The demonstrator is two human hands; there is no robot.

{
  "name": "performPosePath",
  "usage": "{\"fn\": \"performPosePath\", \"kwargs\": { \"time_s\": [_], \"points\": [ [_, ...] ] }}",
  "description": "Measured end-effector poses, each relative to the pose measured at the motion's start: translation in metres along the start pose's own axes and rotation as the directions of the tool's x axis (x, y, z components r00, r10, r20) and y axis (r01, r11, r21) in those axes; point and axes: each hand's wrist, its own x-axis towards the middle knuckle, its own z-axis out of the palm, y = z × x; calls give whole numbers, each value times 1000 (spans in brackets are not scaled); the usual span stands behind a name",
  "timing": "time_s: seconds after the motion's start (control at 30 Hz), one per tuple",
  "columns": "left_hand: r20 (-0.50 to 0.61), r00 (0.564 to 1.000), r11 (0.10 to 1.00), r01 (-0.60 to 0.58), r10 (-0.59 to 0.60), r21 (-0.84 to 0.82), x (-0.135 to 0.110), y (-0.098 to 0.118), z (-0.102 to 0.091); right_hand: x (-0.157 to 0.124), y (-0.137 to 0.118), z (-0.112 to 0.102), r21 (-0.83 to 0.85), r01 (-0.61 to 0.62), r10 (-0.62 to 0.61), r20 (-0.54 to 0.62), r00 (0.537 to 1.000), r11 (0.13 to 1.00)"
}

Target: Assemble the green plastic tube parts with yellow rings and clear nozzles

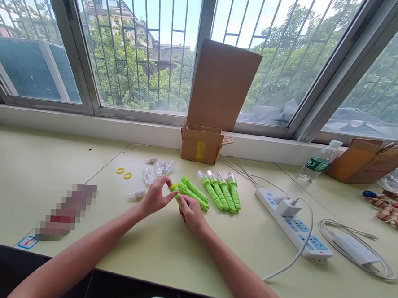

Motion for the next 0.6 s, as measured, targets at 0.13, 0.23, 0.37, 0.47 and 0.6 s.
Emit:
{"fn": "performPosePath", "kwargs": {
  "time_s": [0.13, 0.23, 0.37, 0.47, 0.6],
  "points": [
    [2, 1000, 1000, -6, 6, -1, 0, 0, -1, 0, -2, -1, 11, -20, 20, 11, 1000, 1000],
    [6, 1000, 1000, -7, 7, -5, 1, -1, -1, 0, -3, -1, 20, -36, 36, 13, 999, 999],
    [17, 1000, 999, -12, 13, -33, 2, 0, -3, 0, -3, -2, 35, -53, 52, 23, 998, 998],
    [25, 1000, 999, -9, 10, -47, 3, 1, -4, 0, -3, -3, 59, -45, 43, 36, 998, 997],
    [28, 1000, 998, -9, 10, -55, 4, 0, -5, -1, -4, -5, 80, -49, 45, 41, 998, 996]
  ]
}}
